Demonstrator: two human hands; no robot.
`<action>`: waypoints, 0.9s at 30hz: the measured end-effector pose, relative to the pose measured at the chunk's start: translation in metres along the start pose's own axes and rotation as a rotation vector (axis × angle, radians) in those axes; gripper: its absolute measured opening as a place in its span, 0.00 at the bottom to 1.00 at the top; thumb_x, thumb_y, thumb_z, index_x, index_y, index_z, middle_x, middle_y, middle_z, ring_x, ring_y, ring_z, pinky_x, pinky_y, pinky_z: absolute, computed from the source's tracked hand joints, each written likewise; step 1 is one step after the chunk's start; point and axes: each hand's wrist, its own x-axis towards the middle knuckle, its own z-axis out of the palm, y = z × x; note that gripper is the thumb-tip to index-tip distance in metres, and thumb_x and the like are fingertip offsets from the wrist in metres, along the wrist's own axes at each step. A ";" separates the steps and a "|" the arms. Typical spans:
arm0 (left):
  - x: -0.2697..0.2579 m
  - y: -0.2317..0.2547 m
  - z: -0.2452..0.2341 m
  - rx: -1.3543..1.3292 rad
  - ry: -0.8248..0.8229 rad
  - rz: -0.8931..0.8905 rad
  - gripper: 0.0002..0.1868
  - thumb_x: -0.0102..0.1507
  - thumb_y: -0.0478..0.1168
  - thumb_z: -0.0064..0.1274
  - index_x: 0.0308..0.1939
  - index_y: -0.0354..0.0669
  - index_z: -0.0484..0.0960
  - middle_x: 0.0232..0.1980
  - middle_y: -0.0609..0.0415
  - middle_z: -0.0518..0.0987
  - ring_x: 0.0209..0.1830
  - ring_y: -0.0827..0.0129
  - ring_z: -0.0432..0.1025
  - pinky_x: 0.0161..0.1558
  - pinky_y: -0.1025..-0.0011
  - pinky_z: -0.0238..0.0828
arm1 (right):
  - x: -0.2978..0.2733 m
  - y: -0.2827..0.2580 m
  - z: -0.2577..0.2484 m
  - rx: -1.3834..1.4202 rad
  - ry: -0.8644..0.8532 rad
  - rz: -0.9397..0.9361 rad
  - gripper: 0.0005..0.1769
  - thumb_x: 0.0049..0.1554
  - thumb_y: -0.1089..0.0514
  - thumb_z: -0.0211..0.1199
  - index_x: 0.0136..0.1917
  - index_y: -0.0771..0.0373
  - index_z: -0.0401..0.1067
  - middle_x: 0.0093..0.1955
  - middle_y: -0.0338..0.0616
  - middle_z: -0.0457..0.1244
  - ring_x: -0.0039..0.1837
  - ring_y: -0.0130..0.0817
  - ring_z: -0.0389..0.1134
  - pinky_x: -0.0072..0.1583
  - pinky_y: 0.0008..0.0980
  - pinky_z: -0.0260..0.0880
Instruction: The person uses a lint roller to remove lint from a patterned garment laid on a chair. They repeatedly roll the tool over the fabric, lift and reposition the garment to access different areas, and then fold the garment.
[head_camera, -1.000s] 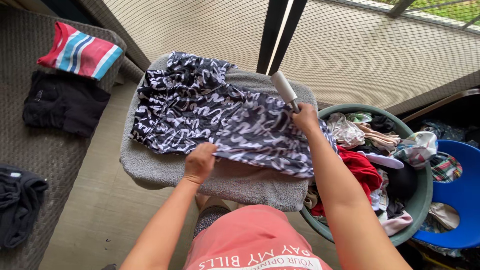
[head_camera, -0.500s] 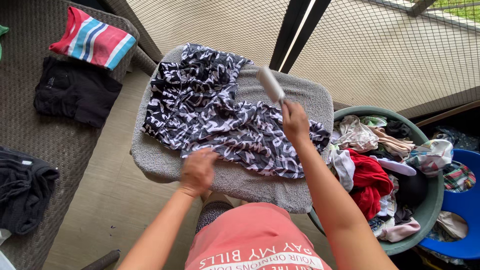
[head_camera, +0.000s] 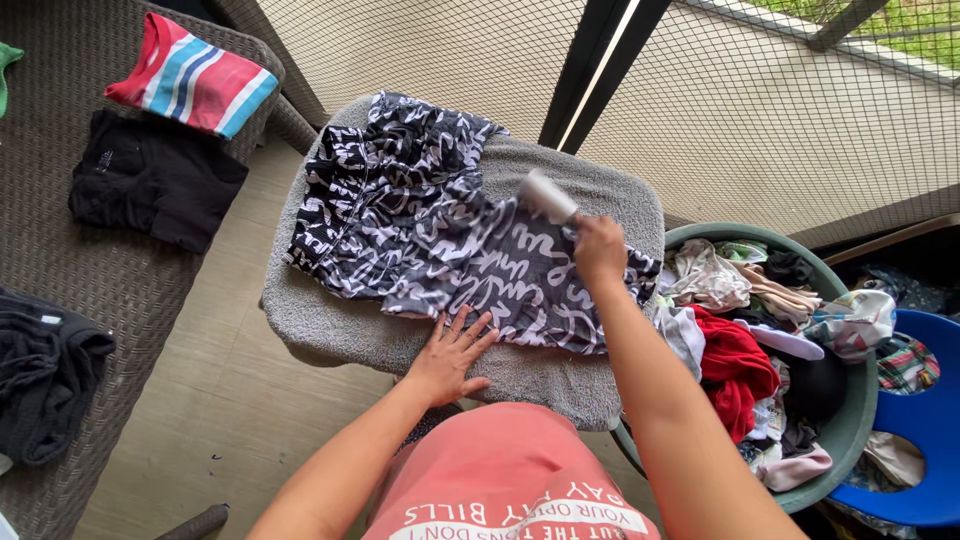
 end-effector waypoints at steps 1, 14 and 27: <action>0.000 0.003 -0.003 -0.005 -0.037 -0.024 0.48 0.61 0.68 0.50 0.79 0.57 0.52 0.84 0.54 0.39 0.83 0.45 0.28 0.75 0.39 0.24 | 0.015 0.004 -0.003 -0.066 0.013 -0.006 0.10 0.62 0.63 0.58 0.52 0.56 0.80 0.45 0.48 0.66 0.50 0.51 0.67 0.55 0.46 0.67; 0.029 0.036 0.032 -0.004 -0.020 0.202 0.52 0.61 0.71 0.47 0.81 0.51 0.49 0.84 0.54 0.44 0.83 0.44 0.33 0.74 0.36 0.24 | -0.154 -0.028 -0.066 0.071 -0.282 0.087 0.11 0.55 0.59 0.62 0.51 0.54 0.81 0.45 0.49 0.64 0.52 0.49 0.67 0.54 0.47 0.68; 0.054 0.069 0.008 -0.026 0.141 0.367 0.55 0.58 0.70 0.54 0.80 0.44 0.55 0.86 0.49 0.46 0.85 0.48 0.34 0.78 0.47 0.29 | -0.109 0.041 -0.102 0.090 0.036 0.256 0.12 0.63 0.56 0.56 0.56 0.56 0.79 0.49 0.54 0.61 0.51 0.54 0.65 0.52 0.50 0.65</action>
